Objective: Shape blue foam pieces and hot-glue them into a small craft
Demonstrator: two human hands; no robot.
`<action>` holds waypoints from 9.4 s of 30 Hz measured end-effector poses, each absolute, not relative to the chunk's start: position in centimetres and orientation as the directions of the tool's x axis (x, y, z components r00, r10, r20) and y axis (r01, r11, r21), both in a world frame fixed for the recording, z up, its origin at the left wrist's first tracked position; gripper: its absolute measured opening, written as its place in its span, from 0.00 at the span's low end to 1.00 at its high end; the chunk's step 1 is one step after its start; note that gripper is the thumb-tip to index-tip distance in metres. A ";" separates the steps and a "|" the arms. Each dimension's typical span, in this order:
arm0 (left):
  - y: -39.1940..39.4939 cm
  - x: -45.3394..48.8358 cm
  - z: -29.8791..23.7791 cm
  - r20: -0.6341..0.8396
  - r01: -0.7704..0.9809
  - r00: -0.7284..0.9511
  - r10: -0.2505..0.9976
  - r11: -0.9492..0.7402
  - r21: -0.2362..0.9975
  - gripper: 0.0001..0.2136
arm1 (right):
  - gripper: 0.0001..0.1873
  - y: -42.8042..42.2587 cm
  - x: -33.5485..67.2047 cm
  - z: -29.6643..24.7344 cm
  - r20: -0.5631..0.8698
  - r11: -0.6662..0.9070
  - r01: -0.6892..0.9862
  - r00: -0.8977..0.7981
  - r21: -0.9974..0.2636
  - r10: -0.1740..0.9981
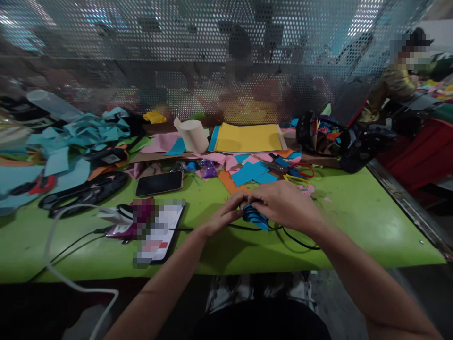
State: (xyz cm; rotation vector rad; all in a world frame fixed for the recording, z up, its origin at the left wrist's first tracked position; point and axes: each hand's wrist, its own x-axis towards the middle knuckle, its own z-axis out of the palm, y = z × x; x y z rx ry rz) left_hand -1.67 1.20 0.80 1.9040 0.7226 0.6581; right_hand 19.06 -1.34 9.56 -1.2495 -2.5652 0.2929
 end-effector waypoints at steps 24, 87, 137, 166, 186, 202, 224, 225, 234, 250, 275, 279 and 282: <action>0.8 -2.0 1.0 0.113 0.164 0.667 0.736 -0.294 0.942 0.15 | 0.05 -1.5 18.8 8.9 0.331 0.745 0.662 -0.687 -0.085 0.647; 1.1 -1.9 0.8 0.133 0.089 0.646 0.752 -0.247 0.965 0.11 | 0.08 -2.1 18.5 8.6 0.345 0.761 0.646 -0.701 -0.066 0.625; 1.1 -1.6 1.1 0.118 0.141 0.593 0.797 -0.247 0.959 0.10 | 0.12 -3.0 19.6 7.8 0.354 0.719 0.660 -0.634 -0.215 0.688; 1.1 -1.7 1.2 0.129 0.133 0.597 0.792 -0.257 0.957 0.10 | 0.15 -3.1 19.5 8.7 0.366 0.695 0.688 -0.604 -0.210 0.708; 1.1 -1.7 0.8 0.128 0.119 0.589 0.798 -0.242 0.963 0.10 | 0.20 -3.0 19.0 8.2 0.327 0.718 0.678 -0.651 -0.155 0.685; 1.1 -1.6 0.9 0.105 0.116 0.598 0.795 -0.216 0.970 0.11 | 0.20 -3.0 19.0 8.5 0.314 0.728 0.682 -0.678 -0.070 0.665; 1.1 -1.6 1.0 0.082 0.097 0.595 0.800 -0.173 0.980 0.10 | 0.22 -3.2 19.3 8.7 0.344 0.744 0.667 -0.690 -0.040 0.637; 1.1 -1.6 1.0 0.087 0.093 0.594 0.800 -0.176 0.980 0.10 | 0.22 -3.2 19.3 8.8 0.346 0.741 0.670 -0.687 -0.039 0.639; 1.2 -1.6 0.7 0.076 0.099 0.586 0.807 -0.164 0.982 0.10 | 0.23 -3.1 19.2 8.5 0.305 0.732 0.680 -0.705 0.033 0.641; 1.7 -1.6 -0.1 0.050 0.090 0.616 0.786 -0.134 0.987 0.10 | 0.20 -3.3 19.3 8.1 0.246 0.727 0.686 -0.707 0.008 0.664; 0.8 -1.3 0.5 0.087 0.004 0.589 0.803 -0.111 0.994 0.24 | 0.14 -3.7 18.6 5.4 0.359 0.628 0.652 -0.515 -0.426 0.778; 0.9 -0.8 -0.2 0.180 -0.031 0.488 0.854 -0.189 0.981 0.18 | 0.13 -3.7 18.1 4.6 0.413 0.587 0.661 -0.424 -0.467 0.806; 1.2 -0.3 -0.9 0.283 0.030 0.370 0.885 -0.316 0.948 0.17 | 0.13 -3.6 17.8 4.4 0.464 0.552 0.650 -0.327 -0.522 0.823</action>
